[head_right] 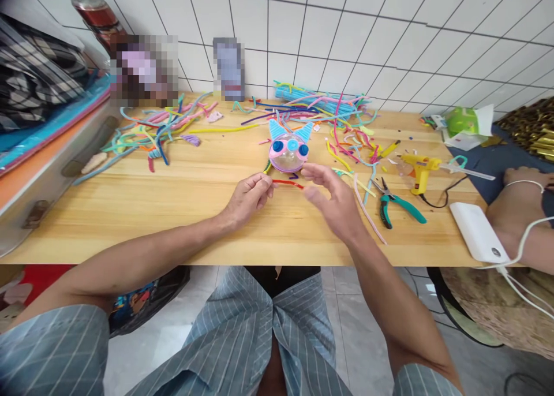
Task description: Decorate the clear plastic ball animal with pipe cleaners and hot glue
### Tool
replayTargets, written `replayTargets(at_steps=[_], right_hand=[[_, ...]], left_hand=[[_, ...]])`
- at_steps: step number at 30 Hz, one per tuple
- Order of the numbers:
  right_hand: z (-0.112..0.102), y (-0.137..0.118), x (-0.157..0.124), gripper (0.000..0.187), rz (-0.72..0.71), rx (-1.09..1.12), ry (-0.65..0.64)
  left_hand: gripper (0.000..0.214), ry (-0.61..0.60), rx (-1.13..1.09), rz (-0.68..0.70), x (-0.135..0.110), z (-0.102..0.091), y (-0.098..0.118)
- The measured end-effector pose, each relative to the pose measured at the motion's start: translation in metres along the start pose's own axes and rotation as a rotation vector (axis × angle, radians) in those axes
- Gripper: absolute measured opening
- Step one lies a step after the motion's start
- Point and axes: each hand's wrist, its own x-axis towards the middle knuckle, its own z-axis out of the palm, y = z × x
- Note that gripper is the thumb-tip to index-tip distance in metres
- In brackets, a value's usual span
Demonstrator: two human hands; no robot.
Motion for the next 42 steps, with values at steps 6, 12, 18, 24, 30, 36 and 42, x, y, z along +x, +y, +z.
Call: replayTargets(at_steps=[6,12,18,24,30,36,42], right_hand=[[0.003,0.004,0.008,0.054,0.187,0.186,-0.099],[0.018,0.015,0.015,0.029,0.151,0.153,-0.034],[0.007,0.022,0.031,0.014,0.050,-0.007,0.015],[0.004,0.039,0.054,0.016,-0.102,-0.176,0.123],[0.026,0.047,0.050,0.013,-0.267,-0.317,0.175],[0.030,0.054,0.038,0.009,-0.267,-0.335,0.260],[0.028,0.075,0.040,0.007,-0.142,-0.170,0.249]], left_hand=[[0.038,0.043,0.022,0.058,-0.003,0.000,0.002],[0.046,-0.005,-0.033,0.050,-0.004,0.001,0.005],[0.030,0.004,-0.040,0.039,0.000,-0.001,0.001],[0.020,0.249,0.122,0.047,0.036,-0.020,0.006],[0.043,0.234,0.347,0.116,0.070,-0.045,-0.019],[0.119,-0.099,0.376,0.232,0.095,-0.066,-0.041],[0.140,-0.212,0.286,0.306,0.115,-0.048,-0.043]])
